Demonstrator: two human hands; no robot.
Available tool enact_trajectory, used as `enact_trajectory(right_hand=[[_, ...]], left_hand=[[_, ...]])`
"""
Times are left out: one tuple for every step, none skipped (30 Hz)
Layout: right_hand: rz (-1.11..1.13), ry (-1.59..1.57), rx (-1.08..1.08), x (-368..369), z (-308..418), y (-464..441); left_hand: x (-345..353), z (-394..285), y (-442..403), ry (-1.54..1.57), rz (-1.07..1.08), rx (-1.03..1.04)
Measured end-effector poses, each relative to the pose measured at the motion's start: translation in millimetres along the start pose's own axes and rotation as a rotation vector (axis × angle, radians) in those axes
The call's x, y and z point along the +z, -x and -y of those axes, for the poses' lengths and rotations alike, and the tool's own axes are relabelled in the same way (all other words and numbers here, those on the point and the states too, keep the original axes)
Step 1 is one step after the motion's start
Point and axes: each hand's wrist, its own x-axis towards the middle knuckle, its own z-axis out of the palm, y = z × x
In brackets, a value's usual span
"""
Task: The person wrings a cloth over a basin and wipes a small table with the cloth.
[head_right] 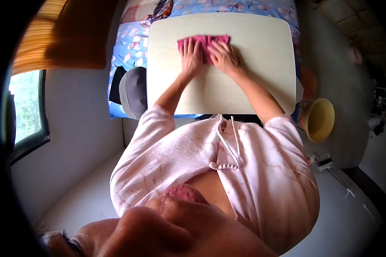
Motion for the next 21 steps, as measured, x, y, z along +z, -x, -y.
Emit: enact_trajectory(right_hand=[[0.003,-0.041,-0.070,-5.7,10.4,23.3],[0.062,0.044,-0.166,-19.6,26.1,51.5],[0.124,-0.036,-0.205,-34.5,44.4,76.2],[0.207,-0.102,-0.215,-45.3,60.0,101.8],[0.288,-0.167,-0.223,-53.4,74.5,123.0],[0.263,-0.162,-0.288,-58.6,84.2,133.9],[0.280,-0.197,-0.295,-58.2,84.0,128.6],[0.298,-0.234,-0.302,-57.0,84.9,123.4],[0.294,-0.199,-0.321,-48.0,79.0,111.3],[0.291,-0.163,-0.347,-34.7,67.4,89.2],[0.220,-0.156,-0.319,-22.3,59.9,61.4],[0.137,-0.047,-0.338,-11.2,49.8,32.8],[0.081,0.018,-0.286,8.4,37.5,5.6],[0.087,-0.057,-0.138,20.0,32.4,-22.3],[0.035,-0.068,-0.103,33.9,25.0,-45.0],[0.039,-0.061,-0.075,36.4,26.0,-63.0],[0.060,-0.059,-0.059,39.2,27.9,-72.1],[0.082,-0.057,-0.040,41.7,29.1,-73.6],[0.087,-0.060,-0.035,44.2,31.4,-66.5],[0.072,-0.124,-0.077,47.5,34.2,-56.6],[0.054,-0.189,-0.114,53.1,36.3,-44.0]], left_hand=[[-15.9,-6.2,31.0,0.060,0.044,-0.008],[-33.6,-11.2,66.4,0.105,0.113,-0.020],[-59.3,-22.6,102.5,0.141,0.197,-0.055],[-85.6,-34.3,135.2,0.140,0.256,-0.054],[-105.4,-40.4,168.9,0.115,0.308,-0.067],[-117.2,-43.0,192.3,0.089,0.358,-0.080],[-125.3,-44.1,200.7,0.087,0.375,-0.125],[-129.4,-43.3,203.5,0.085,0.394,-0.171],[-126.6,-41.6,195.3,0.078,0.367,-0.179],[-119.2,-37.0,177.1,0.023,0.325,-0.184],[-108.4,-26.8,151.5,-0.032,0.270,-0.196],[-94.2,-11.9,122.4,-0.064,0.212,-0.224],[-76.4,7.8,93.0,-0.092,0.141,-0.222],[-57.3,28.0,64.7,-0.120,0.071,-0.225],[-41.2,45.1,36.9,-0.137,0.021,-0.237],[-30.6,59.4,13.9,-0.147,-0.001,-0.230],[-28.7,67.6,-3.3,-0.142,-0.015,-0.204],[-29.7,72.2,-11.2,-0.148,-0.001,-0.192],[-32.7,73.2,-5.1,-0.141,0.016,-0.171],[-35.6,74.5,2.6,-0.132,0.035,-0.146],[-43.1,72.0,21.4,-0.124,0.048,-0.120]])
